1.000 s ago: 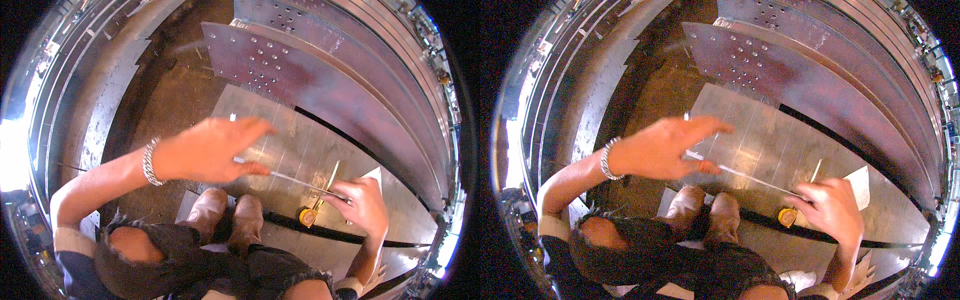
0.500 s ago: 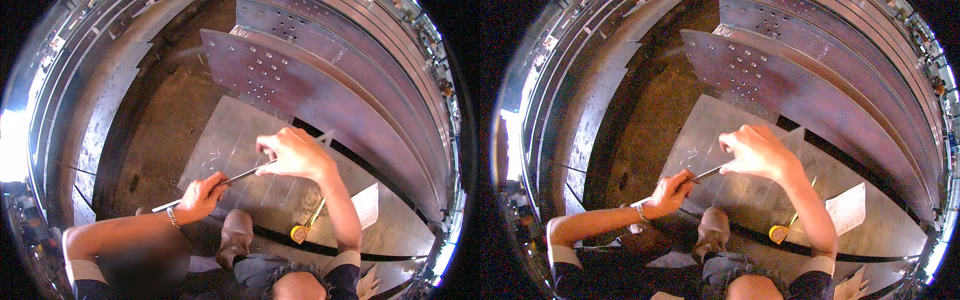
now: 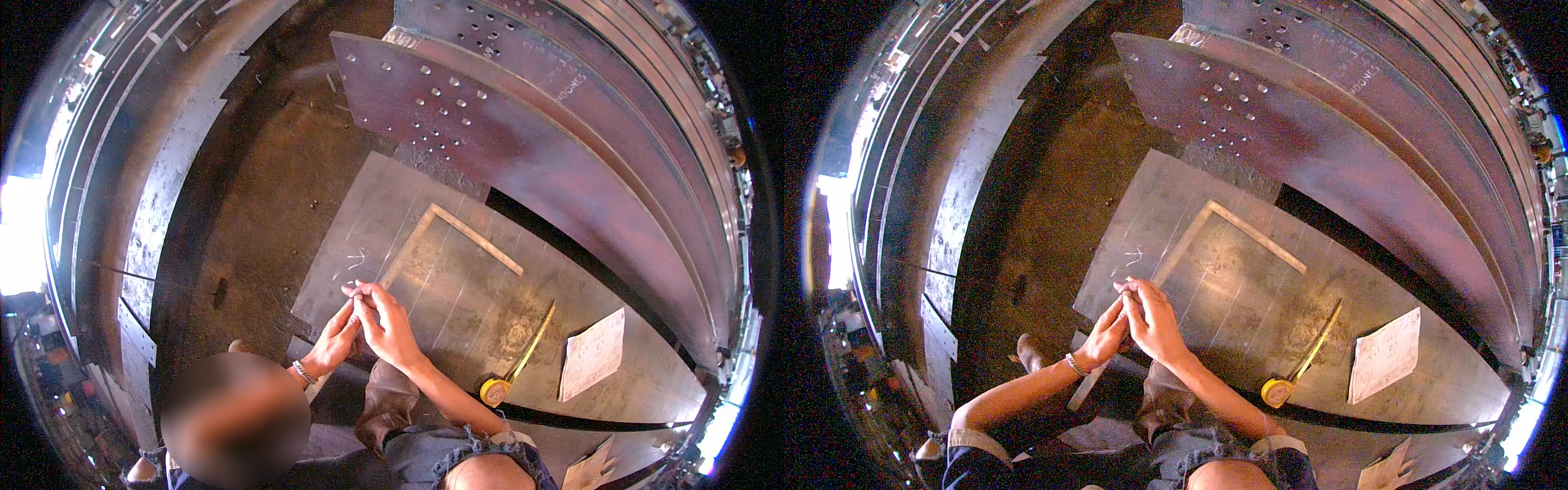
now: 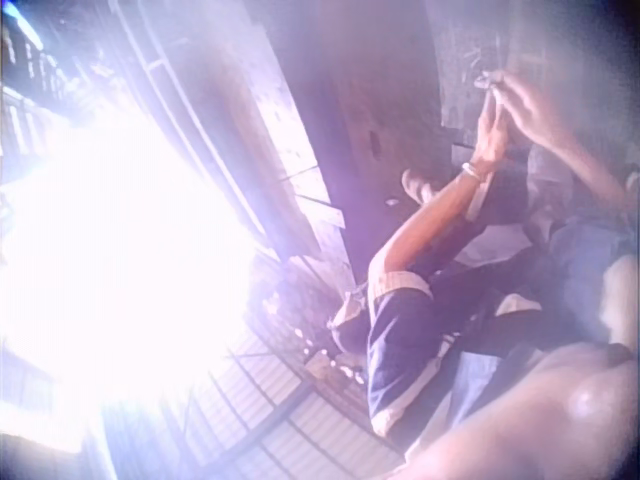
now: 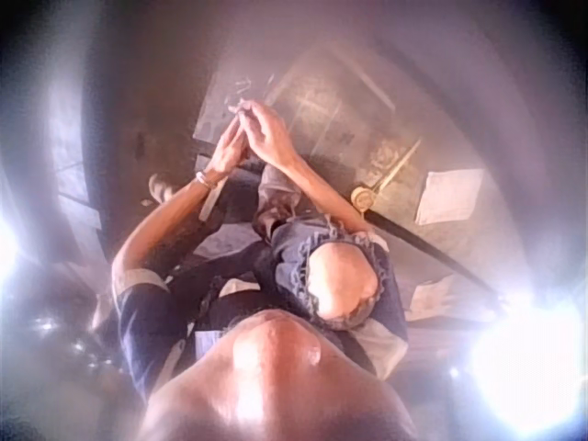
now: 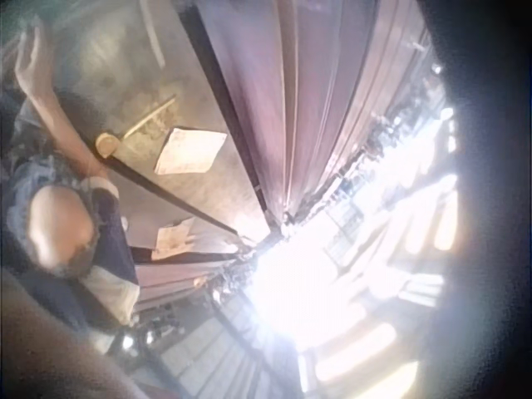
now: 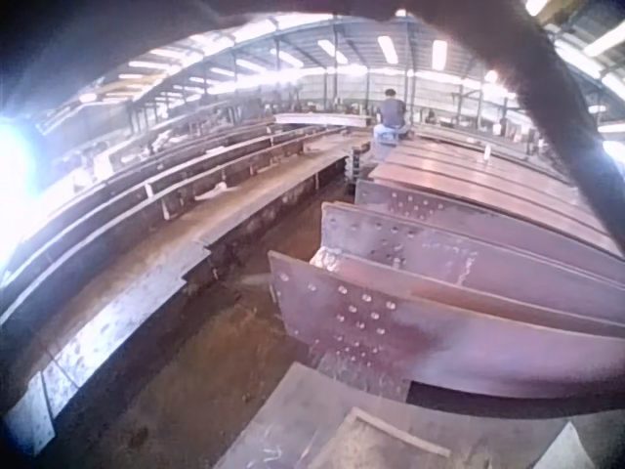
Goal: The person measures a large metal sheet using a tape measure and marks it with a white marker. They then use a metal square to draw straight lines on the sheet, creating a rectangular outline.
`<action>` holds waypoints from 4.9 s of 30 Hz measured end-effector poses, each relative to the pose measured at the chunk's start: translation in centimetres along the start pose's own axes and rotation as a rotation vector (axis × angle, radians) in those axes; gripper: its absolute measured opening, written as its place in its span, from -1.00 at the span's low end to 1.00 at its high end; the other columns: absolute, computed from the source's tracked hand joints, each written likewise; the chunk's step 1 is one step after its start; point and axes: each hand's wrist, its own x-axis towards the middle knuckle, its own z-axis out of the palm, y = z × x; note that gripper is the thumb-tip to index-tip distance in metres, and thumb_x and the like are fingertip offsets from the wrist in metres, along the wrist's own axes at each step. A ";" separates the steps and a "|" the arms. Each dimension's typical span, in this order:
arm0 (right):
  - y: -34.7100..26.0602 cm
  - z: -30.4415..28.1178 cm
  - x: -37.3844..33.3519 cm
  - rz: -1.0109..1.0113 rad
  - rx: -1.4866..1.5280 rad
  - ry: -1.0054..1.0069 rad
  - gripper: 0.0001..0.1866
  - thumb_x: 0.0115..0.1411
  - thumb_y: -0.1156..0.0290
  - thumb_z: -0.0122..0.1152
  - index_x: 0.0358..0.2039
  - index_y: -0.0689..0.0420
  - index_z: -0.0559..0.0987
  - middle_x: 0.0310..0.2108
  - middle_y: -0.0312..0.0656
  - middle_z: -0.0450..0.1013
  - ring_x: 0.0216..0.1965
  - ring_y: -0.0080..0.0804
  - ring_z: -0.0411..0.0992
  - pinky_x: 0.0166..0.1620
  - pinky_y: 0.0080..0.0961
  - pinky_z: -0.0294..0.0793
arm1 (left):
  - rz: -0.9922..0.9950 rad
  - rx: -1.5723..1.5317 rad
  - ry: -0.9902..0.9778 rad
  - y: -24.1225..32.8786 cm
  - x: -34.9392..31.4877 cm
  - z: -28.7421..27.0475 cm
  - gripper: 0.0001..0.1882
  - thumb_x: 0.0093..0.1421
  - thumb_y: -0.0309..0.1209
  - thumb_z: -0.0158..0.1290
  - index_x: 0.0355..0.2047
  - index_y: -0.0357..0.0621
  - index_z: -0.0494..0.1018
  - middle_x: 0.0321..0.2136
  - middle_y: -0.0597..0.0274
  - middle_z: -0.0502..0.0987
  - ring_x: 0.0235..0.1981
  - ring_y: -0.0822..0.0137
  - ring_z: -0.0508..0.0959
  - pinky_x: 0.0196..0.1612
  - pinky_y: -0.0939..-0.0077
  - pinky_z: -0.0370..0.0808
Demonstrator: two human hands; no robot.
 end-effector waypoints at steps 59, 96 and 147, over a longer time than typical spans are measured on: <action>10.5 -24.0 18.0 0.515 -0.878 0.125 -0.27 -0.07 -0.40 0.28 -0.51 0.17 0.64 -0.65 -0.30 0.41 -0.50 -0.45 0.40 -0.34 -0.44 0.36 | -0.044 0.564 0.403 5.1 5.0 -15.0 -0.80 0.37 -0.37 -0.14 -0.27 -0.25 0.40 -0.44 0.18 0.61 -0.47 0.44 0.55 -0.40 0.49 0.44; 10.0 -22.3 19.7 0.476 -0.862 0.025 -0.35 0.06 -0.26 0.30 -0.43 0.21 0.67 -0.59 -0.35 0.42 -0.44 -0.57 0.33 -0.30 -0.52 0.34 | 0.059 0.467 0.463 3.8 5.4 -18.0 -0.79 0.37 -0.34 -0.06 -0.18 -0.26 0.28 -0.34 0.06 0.65 -0.28 0.35 0.65 -0.28 0.45 0.51; 10.2 -21.7 19.4 0.399 -0.904 0.040 -0.30 0.05 -0.32 0.24 -0.55 0.22 0.58 -0.69 -0.29 0.30 -0.54 -0.49 0.28 -0.40 -0.43 0.28 | 0.267 0.738 0.621 12.6 8.6 -12.3 -0.75 0.14 -0.25 0.22 -0.30 -0.16 0.60 -0.48 0.18 0.66 -0.45 0.42 0.63 -0.37 0.47 0.50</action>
